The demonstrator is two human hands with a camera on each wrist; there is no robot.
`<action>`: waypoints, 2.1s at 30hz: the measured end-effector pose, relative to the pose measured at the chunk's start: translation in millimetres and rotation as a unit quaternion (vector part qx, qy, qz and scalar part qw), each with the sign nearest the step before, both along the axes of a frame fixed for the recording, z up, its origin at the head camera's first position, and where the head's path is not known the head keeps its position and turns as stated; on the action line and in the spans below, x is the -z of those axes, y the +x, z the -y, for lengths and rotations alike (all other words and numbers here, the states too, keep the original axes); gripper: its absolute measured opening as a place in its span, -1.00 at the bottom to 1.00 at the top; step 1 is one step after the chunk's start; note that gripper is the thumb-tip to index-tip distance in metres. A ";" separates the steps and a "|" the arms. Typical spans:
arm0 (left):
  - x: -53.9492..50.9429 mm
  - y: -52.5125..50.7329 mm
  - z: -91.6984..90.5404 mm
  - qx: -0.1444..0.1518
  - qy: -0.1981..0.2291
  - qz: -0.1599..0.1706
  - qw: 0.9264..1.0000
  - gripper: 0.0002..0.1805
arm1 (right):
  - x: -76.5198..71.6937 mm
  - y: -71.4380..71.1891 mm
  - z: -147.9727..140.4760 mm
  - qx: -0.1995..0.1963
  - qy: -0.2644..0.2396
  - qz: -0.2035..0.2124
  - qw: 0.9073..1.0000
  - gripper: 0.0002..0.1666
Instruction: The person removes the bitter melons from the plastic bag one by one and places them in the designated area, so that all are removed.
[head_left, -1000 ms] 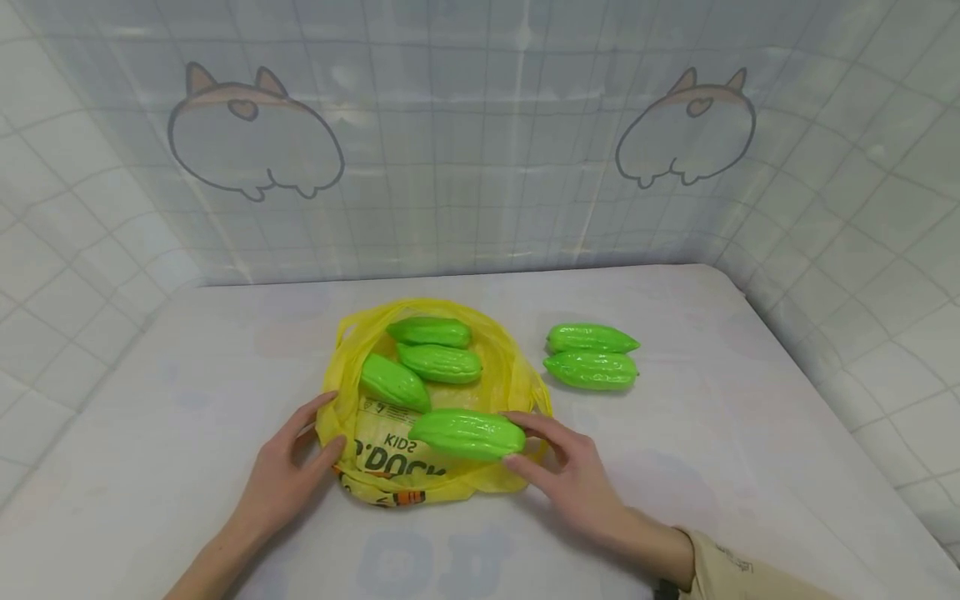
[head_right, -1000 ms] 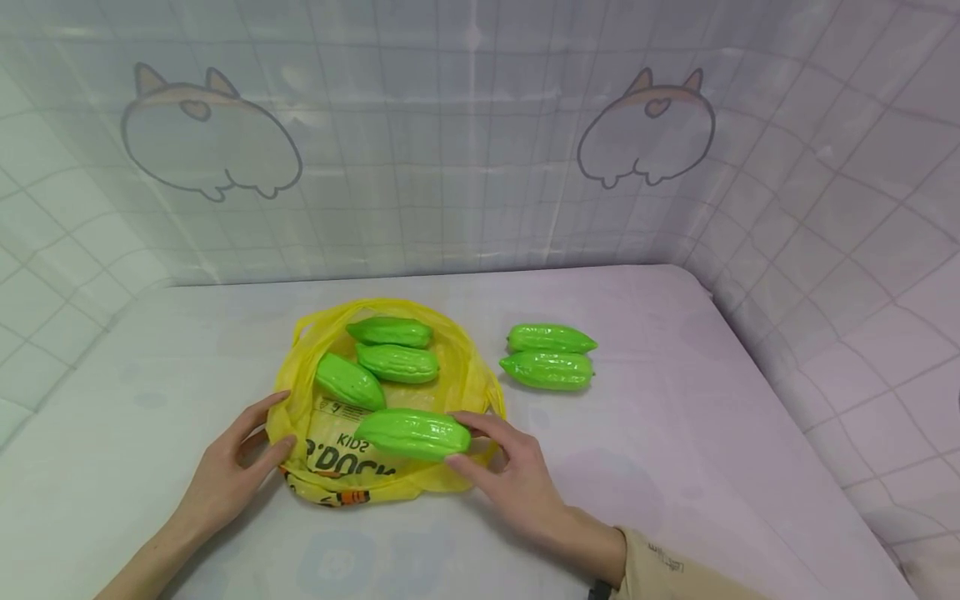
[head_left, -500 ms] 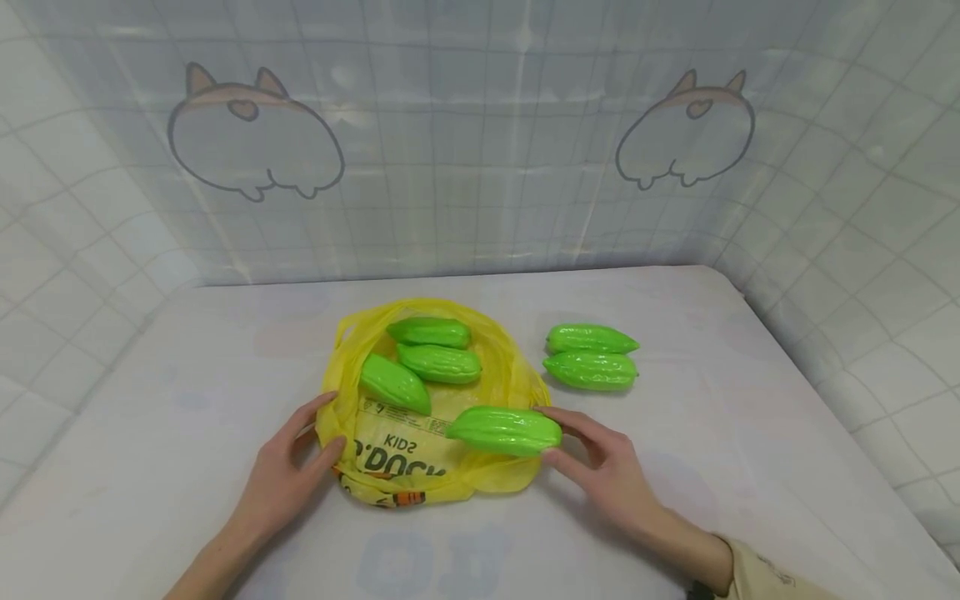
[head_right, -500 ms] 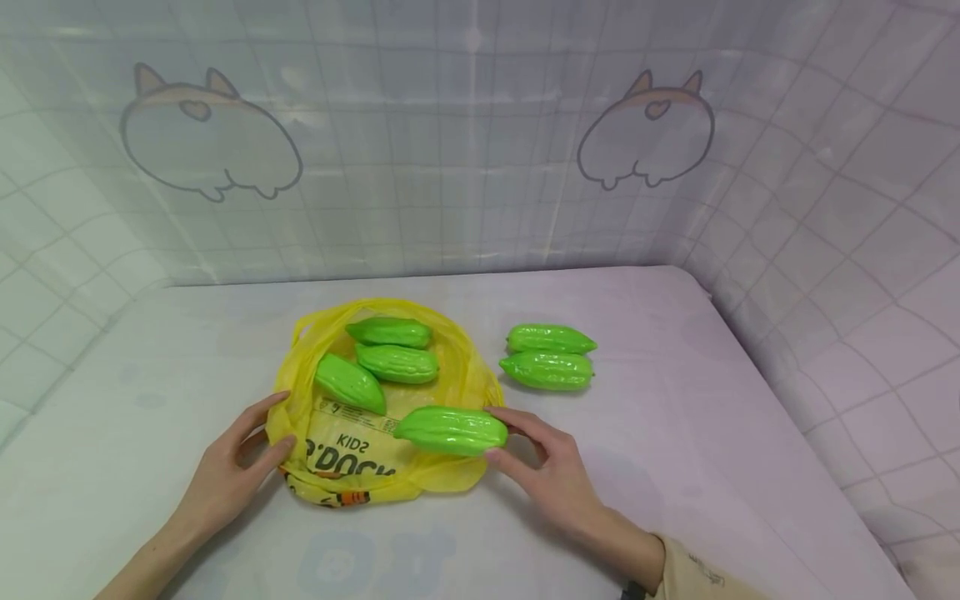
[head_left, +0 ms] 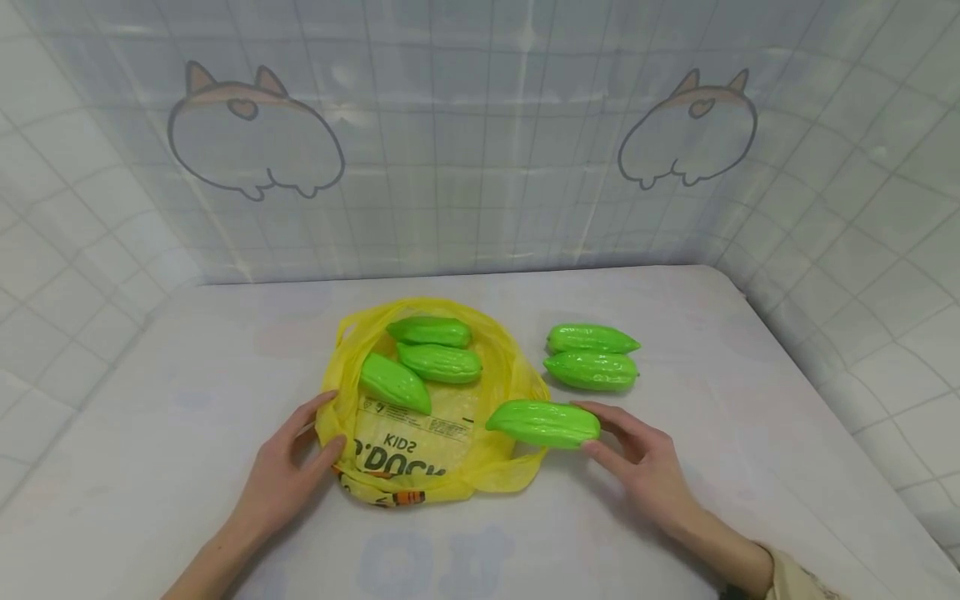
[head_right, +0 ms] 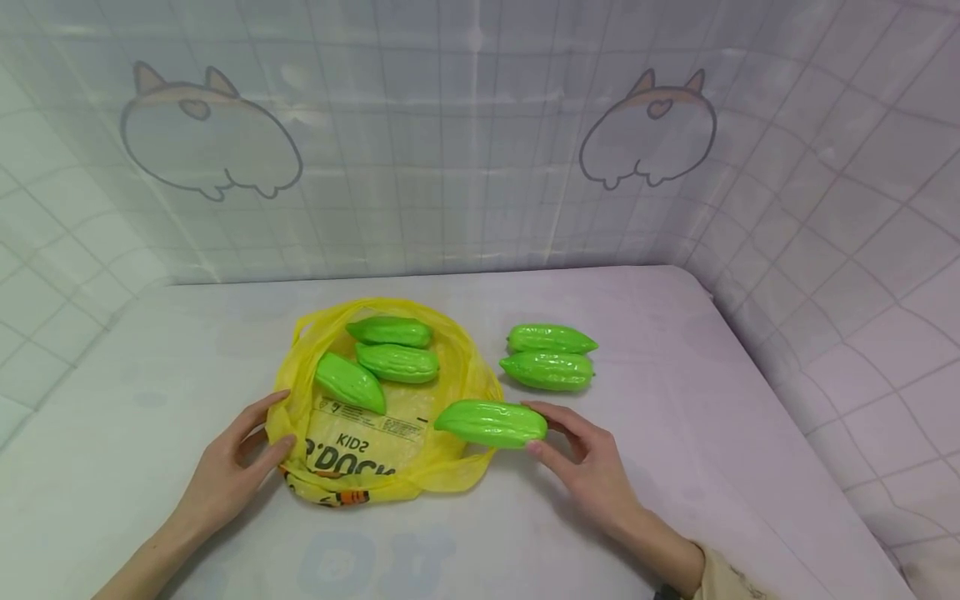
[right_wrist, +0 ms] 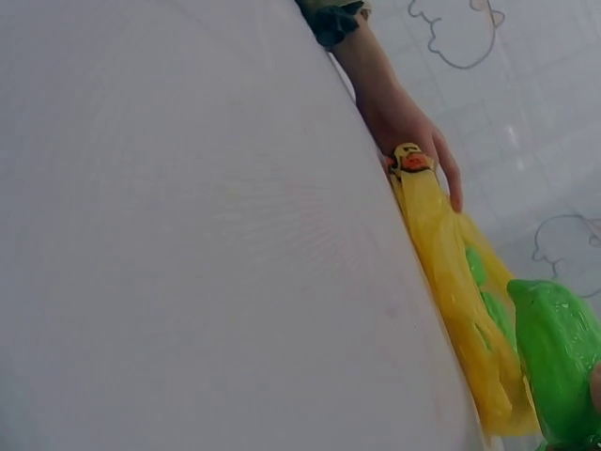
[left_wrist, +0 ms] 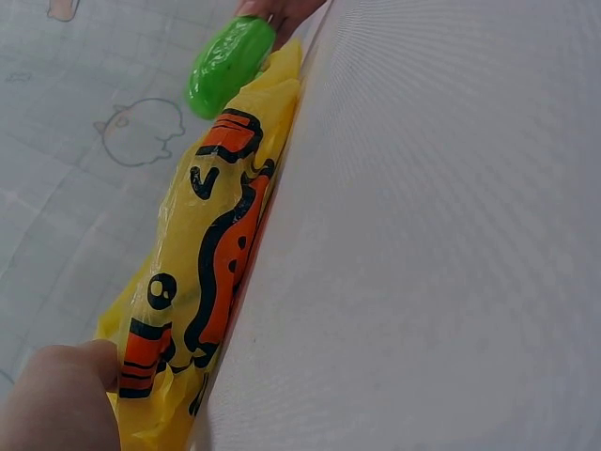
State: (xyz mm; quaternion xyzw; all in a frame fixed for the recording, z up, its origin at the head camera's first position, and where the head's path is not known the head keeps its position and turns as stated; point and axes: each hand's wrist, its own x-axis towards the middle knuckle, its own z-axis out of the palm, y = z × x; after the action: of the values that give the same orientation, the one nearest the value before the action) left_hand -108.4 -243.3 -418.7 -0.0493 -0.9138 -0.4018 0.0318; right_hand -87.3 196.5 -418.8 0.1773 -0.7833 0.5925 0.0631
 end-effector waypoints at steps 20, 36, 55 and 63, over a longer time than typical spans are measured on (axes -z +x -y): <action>1.4 0.3 0.1 0.004 -0.002 -0.023 1.000 -0.31 | 2.5 0.7 -38.8 0.059 0.039 -0.019 0.997 -0.45; 0.8 1.6 -0.1 0.003 -0.008 -0.027 1.000 -0.32 | 0.2 0.3 -57.9 0.110 0.056 -0.026 0.992 -0.50; 0.5 0.5 -0.3 0.000 -0.009 -0.013 1.000 -0.30 | 3.2 -6.5 -59.4 0.123 0.118 0.029 0.985 -0.51; 0.2 0.7 -0.4 0.002 -0.011 -0.015 1.000 -0.31 | 3.0 -7.3 -57.9 0.122 0.125 0.038 0.984 -0.45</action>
State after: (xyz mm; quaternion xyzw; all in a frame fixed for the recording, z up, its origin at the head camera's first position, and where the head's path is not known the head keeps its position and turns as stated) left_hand -107.8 -242.9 -418.9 -0.0580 -0.9176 -0.3908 0.0441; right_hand -94.6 254.4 -421.8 0.0640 -0.8687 0.4840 0.0830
